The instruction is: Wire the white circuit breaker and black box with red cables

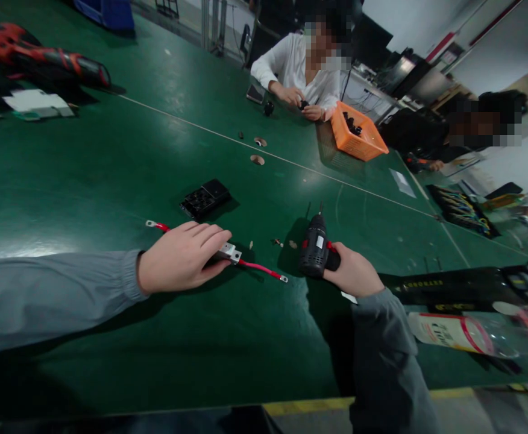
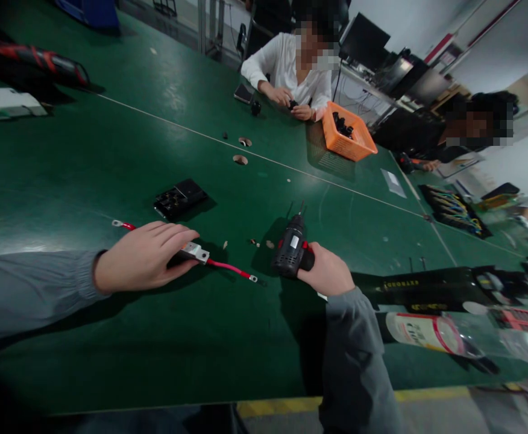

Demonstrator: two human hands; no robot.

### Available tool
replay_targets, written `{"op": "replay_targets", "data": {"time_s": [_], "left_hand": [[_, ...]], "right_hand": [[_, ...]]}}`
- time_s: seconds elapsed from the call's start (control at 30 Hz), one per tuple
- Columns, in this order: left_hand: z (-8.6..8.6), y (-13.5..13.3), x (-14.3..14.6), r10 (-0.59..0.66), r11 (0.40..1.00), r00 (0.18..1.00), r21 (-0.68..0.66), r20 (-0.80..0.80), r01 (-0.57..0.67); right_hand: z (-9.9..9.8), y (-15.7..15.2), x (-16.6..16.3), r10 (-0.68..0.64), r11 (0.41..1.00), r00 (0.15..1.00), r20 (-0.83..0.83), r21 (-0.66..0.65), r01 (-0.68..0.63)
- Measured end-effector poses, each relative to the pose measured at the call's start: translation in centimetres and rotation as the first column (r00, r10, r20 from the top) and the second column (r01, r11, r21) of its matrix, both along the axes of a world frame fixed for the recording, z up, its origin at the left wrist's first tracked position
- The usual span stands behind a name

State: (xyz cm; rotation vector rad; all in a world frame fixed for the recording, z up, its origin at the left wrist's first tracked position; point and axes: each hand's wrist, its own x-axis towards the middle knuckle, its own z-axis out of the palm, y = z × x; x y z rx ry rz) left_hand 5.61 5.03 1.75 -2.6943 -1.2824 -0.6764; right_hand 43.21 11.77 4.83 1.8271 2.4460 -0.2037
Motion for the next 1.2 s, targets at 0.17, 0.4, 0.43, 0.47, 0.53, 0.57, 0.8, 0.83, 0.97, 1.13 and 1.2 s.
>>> {"op": "replay_targets", "data": {"time_s": [0.17, 0.4, 0.43, 0.47, 0.53, 0.57, 0.8, 0.83, 0.97, 1.13, 1.2], "left_hand": [[0.3, 0.1, -0.1, -0.012, 1.000, 1.000, -0.010, 0.001, 0.012], [0.2, 0.0, -0.1, -0.005, 1.000, 1.000, -0.018, -0.025, 0.004], [0.2, 0.0, -0.1, 0.001, 1.000, 1.000, -0.024, -0.027, -0.001], [0.1, 0.0, -0.2, 0.004, 0.999, 1.000, -0.032, -0.029, -0.005], [0.0, 0.0, -0.2, 0.002, 0.999, 0.999, -0.044, -0.034, -0.003], [0.0, 0.0, -0.2, -0.003, 0.999, 0.999, -0.048, -0.035, 0.002], [0.2, 0.0, -0.2, -0.018, 0.996, 1.000, -0.091, -0.006, 0.017], [0.2, 0.0, -0.2, -0.019, 0.995, 1.000, -0.093, -0.002, 0.019], [0.2, 0.1, -0.1, -0.014, 0.997, 1.000, -0.081, 0.001, 0.014], [0.1, 0.0, -0.1, -0.019, 0.997, 1.000, -0.071, 0.000, 0.019], [0.0, 0.0, -0.1, -0.015, 0.998, 1.000, -0.062, -0.001, 0.015]], "right_hand": [[0.0, -0.7, 0.9, -0.077, 0.996, 0.983, -0.169, 0.041, 0.085], [3.8, -4.4, 0.3, -0.203, 0.934, 0.579, -0.790, 0.021, 0.356], [4.9, -5.3, -0.1, -0.189, 0.939, 0.493, -0.849, -0.009, 0.344], [6.2, -6.2, -0.7, -0.174, 0.947, 0.336, -0.926, -0.064, 0.314], [8.7, -8.1, -1.7, -0.261, 0.951, 0.052, -0.964, -0.247, 0.186], [9.9, -9.1, -2.2, -0.331, 0.936, -0.021, -0.943, -0.331, 0.118], [13.8, -14.4, -5.3, -0.634, 0.769, -0.008, -0.774, -0.629, -0.113], [13.8, -14.8, -5.8, -0.670, 0.735, 0.011, -0.742, -0.665, -0.131], [12.7, -15.6, -6.9, -0.724, 0.646, 0.130, -0.677, -0.732, -0.218], [11.9, -15.3, -7.8, -0.693, 0.602, 0.261, -0.673, -0.738, -0.306], [12.1, -15.0, -8.4, -0.695, 0.601, 0.286, -0.660, -0.751, -0.273]]}}
